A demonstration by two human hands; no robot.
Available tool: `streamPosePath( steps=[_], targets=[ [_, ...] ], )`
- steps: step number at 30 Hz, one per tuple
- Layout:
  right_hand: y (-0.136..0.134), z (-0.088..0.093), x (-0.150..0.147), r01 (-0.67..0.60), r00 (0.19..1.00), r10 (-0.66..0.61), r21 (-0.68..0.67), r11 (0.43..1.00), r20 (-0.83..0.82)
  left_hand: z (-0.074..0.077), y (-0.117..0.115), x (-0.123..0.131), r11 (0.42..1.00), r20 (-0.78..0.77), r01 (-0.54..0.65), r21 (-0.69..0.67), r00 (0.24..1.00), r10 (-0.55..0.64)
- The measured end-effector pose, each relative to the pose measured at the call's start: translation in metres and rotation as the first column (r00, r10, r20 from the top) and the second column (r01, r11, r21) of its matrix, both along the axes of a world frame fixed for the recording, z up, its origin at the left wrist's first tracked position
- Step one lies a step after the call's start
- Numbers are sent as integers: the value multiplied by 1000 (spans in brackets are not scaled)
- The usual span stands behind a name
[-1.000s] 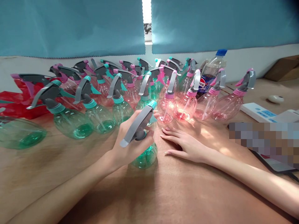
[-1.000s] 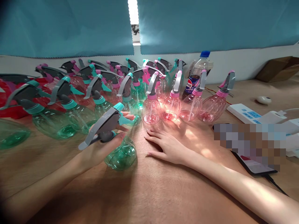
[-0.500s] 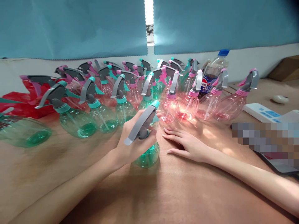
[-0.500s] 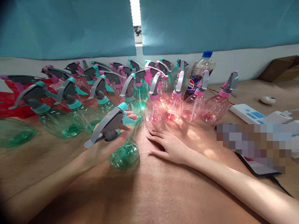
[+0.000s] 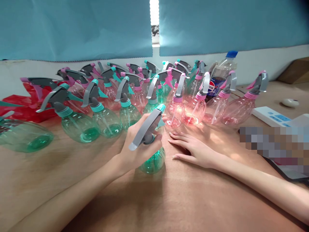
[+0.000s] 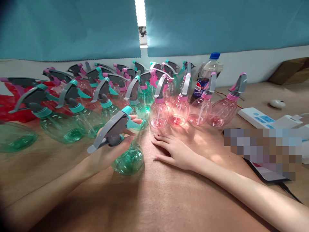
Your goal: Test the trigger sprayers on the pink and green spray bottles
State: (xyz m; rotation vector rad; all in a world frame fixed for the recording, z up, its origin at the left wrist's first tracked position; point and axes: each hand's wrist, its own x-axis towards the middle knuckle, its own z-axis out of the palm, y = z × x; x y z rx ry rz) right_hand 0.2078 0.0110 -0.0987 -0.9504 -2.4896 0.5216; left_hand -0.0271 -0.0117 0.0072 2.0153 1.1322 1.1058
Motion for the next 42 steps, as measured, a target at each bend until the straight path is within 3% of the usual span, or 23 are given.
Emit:
streamPosePath(
  steps=[21, 32, 42],
  targets=[
    [0, 1, -1, -5, 1000, 5, 14, 1000, 1, 10, -2, 2, 1000, -94, -28, 8, 995, 28],
    [0, 3, -1, -2, 1000, 2, 12, 1000, 6, 4, -1, -1, 1000, -45, -22, 1, 999, 22],
    [-1, 3, -2, 5, 1000, -5, 10, 1000, 25, 5, 3, -1, 1000, -93, 16, 23, 996, -14]
  ],
)
